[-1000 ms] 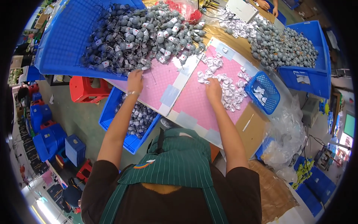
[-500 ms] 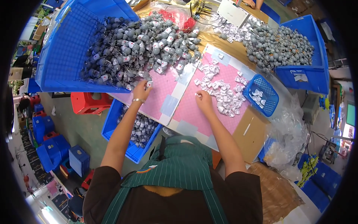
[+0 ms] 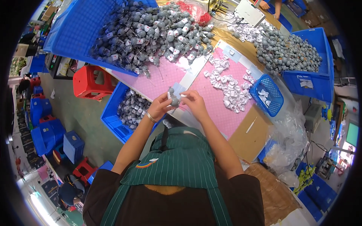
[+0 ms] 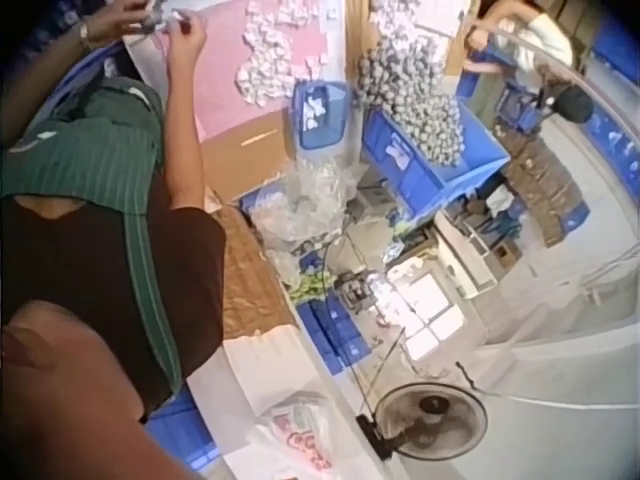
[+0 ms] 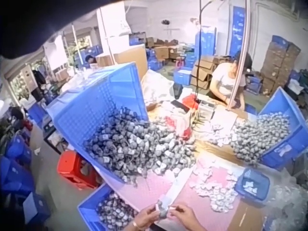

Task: Sorting and inspecting small white and grey plastic components at a factory workstation.

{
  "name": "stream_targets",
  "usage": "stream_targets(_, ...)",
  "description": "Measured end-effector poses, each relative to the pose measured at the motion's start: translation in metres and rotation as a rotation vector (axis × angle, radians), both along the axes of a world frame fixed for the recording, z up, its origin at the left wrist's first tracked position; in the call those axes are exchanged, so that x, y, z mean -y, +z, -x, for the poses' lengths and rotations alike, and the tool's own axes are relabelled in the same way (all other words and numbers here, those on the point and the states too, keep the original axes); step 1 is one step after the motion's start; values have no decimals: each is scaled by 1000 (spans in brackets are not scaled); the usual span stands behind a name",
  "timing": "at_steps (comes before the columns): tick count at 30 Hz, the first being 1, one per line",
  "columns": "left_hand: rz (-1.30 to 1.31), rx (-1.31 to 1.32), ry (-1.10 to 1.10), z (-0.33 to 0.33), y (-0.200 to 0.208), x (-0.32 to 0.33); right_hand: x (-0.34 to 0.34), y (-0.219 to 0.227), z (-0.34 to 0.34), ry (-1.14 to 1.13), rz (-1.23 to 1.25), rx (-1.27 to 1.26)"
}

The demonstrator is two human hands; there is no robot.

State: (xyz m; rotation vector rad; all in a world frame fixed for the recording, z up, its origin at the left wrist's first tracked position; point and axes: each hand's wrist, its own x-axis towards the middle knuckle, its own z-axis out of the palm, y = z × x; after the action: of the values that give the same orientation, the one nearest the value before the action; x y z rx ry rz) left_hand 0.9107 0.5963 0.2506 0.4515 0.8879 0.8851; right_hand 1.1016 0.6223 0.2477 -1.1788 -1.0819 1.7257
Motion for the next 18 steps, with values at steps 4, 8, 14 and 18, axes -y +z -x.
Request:
stream_targets(4, -33, 15, 68, -6, 8, 14, 10, 9, 5, 1, -147, 32)
stream_targets(8, -68, -14, 123, -5, 3, 21, 18, 28, 10, -24, 17, -37)
stream_targets(14, -217, -194, 100, -10, 5, 26, 21, 30, 9, -53, 49, -53)
stream_targets(18, -363, -413, 68, -9, 9, 27, 17, 23, 5, 3, -27, -30)
